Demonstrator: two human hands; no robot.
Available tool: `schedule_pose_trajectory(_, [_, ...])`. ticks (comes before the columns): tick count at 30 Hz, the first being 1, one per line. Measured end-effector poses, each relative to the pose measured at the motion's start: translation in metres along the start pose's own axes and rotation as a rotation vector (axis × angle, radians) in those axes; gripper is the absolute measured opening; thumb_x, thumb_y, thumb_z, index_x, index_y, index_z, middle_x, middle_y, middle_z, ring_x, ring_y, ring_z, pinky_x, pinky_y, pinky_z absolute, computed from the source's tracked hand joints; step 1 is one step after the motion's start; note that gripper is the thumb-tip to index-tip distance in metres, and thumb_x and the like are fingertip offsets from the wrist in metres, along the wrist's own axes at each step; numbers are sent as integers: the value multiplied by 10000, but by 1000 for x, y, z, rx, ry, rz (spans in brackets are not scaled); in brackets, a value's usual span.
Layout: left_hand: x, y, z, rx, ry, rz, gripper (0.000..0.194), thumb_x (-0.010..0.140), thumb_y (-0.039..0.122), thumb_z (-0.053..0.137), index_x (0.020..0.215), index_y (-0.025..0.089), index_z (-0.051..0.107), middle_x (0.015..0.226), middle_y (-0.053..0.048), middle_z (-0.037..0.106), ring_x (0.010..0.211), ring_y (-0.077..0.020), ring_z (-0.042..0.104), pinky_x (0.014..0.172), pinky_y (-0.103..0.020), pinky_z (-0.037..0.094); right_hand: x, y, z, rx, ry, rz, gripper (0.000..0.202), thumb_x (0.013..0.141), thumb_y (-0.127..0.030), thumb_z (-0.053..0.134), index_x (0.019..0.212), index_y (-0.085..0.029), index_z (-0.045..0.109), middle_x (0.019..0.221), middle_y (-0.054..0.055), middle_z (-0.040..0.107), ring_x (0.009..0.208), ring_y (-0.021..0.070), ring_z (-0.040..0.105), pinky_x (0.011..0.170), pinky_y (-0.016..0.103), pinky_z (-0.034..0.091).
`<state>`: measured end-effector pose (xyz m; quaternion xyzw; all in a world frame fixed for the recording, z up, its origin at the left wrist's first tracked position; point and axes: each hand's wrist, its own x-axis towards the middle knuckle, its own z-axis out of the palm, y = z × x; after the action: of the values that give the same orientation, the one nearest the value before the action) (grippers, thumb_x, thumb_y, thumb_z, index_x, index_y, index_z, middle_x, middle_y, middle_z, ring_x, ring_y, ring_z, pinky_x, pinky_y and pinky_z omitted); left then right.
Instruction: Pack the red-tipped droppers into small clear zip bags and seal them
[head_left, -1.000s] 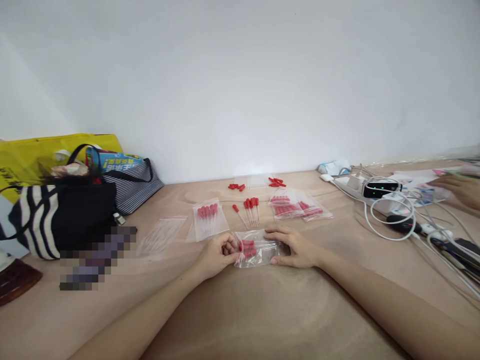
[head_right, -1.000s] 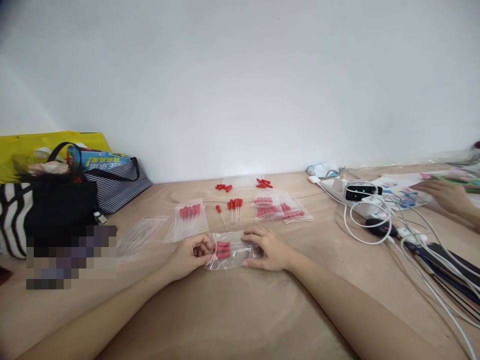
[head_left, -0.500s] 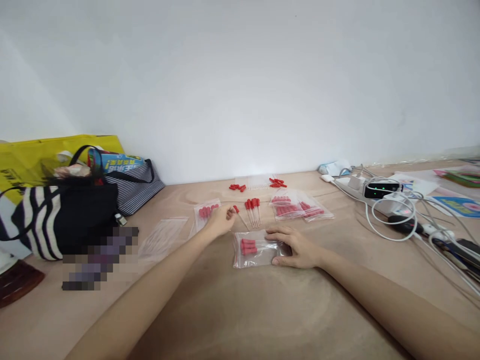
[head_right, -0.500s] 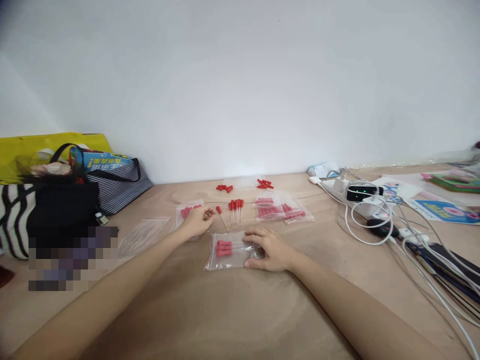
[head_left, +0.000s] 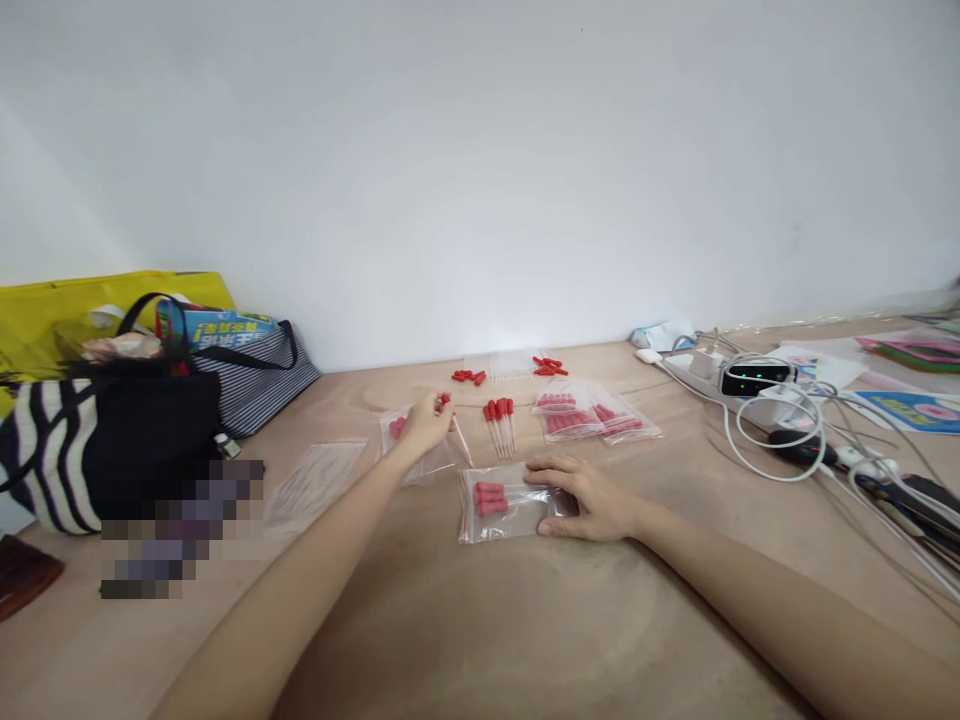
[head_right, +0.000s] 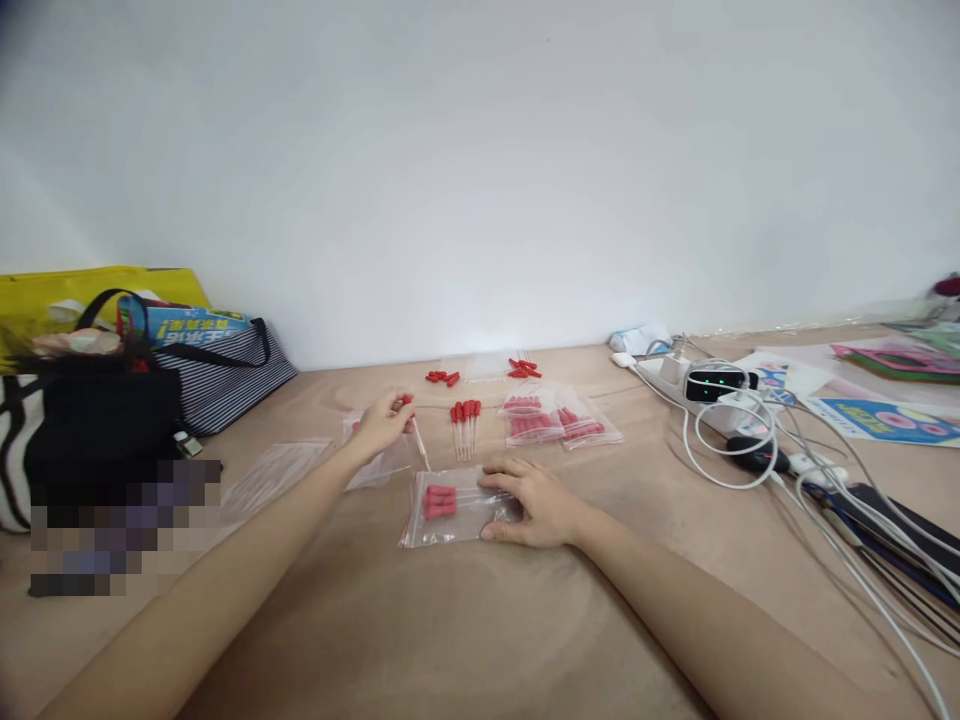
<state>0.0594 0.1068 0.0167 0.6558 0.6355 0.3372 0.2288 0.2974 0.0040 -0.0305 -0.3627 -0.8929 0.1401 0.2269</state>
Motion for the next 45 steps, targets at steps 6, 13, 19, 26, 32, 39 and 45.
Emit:
schedule_pose_trajectory(6, [-64, -33, -48, -527, 361, 180, 317, 698, 347, 550, 943, 169, 459, 797, 16, 490, 573, -78, 568, 605, -253, 526, 0, 3, 2, -1, 4, -7, 619, 691, -542, 556, 1189, -184, 467, 1231, 124, 453, 1132, 257, 417, 934, 427, 343])
schedule_pose_trajectory(13, [-104, -46, -43, -709, 253, 24, 436, 624, 405, 624, 955, 166, 470, 791, 22, 484, 634, -100, 572, 617, -260, 528, -1, 2, 3, 10, 20, -8, 613, 693, -545, 553, 1184, -187, 470, 1235, 122, 448, 1130, 257, 419, 932, 434, 342])
schedule_pose_trajectory(19, [-114, -42, -31, -828, 197, -70, 447, 593, 386, 660, 933, 169, 468, 756, 36, 510, 673, -115, 593, 688, -279, 520, -1, 2, 2, 9, 16, -12, 608, 695, -533, 558, 1189, -191, 465, 1231, 119, 453, 1129, 257, 419, 930, 433, 344])
schedule_pose_trajectory(26, [-119, -38, -31, -808, -8, -137, 378, 584, 363, 684, 841, 164, 491, 743, 17, 573, 727, -129, 596, 743, -288, 503, -1, 3, 3, -10, 15, -15, 598, 701, -527, 554, 1184, -184, 470, 1238, 123, 446, 1133, 253, 417, 933, 433, 345])
schedule_pose_trajectory(32, [-123, -33, -38, -470, -389, -4, 268, 604, 336, 681, 743, 145, 553, 697, -2, 599, 601, -104, 551, 574, -229, 460, -1, 4, 3, -15, 14, -17, 591, 705, -524, 554, 1181, -184, 470, 1237, 123, 447, 1130, 252, 419, 928, 436, 348])
schedule_pose_trajectory(39, [-123, -30, -24, -227, -352, 63, 262, 575, 378, 690, 672, 140, 640, 539, 6, 572, 497, -95, 472, 453, -195, 353, -1, 3, 3, -15, 12, -12, 601, 702, -522, 558, 1190, -184, 462, 1242, 121, 444, 1133, 253, 416, 932, 437, 343])
schedule_pose_trajectory(45, [-122, -21, -21, -371, -536, 1, 291, 637, 356, 640, 853, 161, 653, 695, -19, 646, 625, -125, 555, 610, -240, 427, -1, 2, 2, -13, 4, -4, 597, 703, -524, 555, 1188, -188, 468, 1237, 119, 449, 1141, 250, 408, 941, 429, 337])
